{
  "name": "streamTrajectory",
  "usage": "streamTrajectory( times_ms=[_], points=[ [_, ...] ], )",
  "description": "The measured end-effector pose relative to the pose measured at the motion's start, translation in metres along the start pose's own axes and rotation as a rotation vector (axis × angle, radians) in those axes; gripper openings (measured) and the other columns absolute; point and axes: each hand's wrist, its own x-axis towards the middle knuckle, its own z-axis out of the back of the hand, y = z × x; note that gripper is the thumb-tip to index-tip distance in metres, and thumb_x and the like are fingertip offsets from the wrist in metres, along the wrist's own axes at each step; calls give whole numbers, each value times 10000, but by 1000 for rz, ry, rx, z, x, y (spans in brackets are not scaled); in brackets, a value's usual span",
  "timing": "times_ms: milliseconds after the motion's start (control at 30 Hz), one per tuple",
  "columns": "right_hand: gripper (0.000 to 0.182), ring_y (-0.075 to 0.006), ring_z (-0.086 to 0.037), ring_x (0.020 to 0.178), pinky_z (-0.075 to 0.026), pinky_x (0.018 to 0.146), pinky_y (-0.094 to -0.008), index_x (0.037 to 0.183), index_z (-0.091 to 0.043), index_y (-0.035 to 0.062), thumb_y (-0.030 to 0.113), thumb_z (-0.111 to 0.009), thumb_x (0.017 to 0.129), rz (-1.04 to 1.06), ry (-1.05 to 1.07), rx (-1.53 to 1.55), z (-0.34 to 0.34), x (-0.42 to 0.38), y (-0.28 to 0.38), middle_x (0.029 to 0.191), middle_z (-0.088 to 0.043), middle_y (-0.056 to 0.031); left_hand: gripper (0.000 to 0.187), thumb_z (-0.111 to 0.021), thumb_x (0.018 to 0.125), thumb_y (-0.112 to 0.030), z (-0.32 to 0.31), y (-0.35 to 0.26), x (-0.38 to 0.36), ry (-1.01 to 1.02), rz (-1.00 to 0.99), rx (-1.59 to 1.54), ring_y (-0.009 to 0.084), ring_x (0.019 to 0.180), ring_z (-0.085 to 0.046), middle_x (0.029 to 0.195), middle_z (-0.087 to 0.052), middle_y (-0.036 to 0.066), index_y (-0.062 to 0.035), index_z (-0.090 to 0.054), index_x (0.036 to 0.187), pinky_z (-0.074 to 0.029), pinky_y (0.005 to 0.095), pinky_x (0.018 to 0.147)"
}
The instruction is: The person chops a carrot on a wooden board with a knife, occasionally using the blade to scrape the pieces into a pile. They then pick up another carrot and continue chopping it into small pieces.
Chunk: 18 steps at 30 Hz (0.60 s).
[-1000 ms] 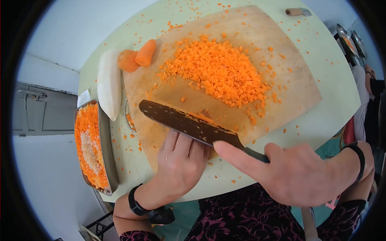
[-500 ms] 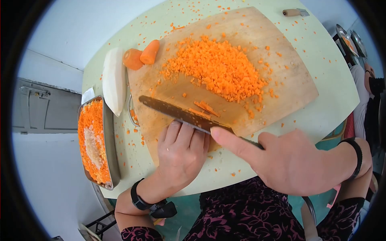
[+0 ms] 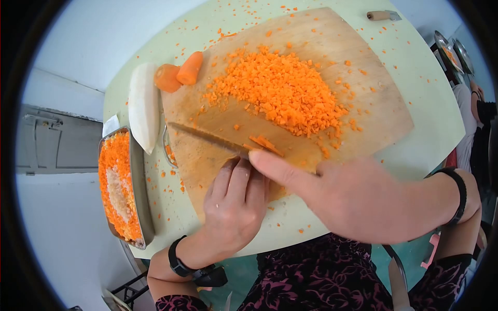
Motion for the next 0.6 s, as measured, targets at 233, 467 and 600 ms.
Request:
streamTrajectory(
  times_ms=[233,467,600],
  points=[
    [710,-187,-409,357,-333,335,-334,1384,-442,201,34,-583,708,-5,65,-194,9,-20,12,519,-423,-44,268,-648,643,-20,3,0,-4,24,14,-23,333,852,-587,960,-558,178,65,-622,896,-523,361,674],
    [764,-137,-287,349,-260,320,-294,1370,-475,253,63,-607,642,-5,62,-334,10,-32,21,519,-331,-24,267,-622,609,-36,3,1,-4,21,-12,-65,317,830,-572,934,-565,165,46,-633,863,-514,366,683],
    [740,-147,-317,357,-279,331,-298,1362,-484,240,41,-589,656,19,55,-255,8,-21,17,529,-367,-41,277,-618,598,-37,3,-1,-5,43,2,-55,304,798,-561,909,-564,161,53,-631,859,-508,364,671]
  ],
)
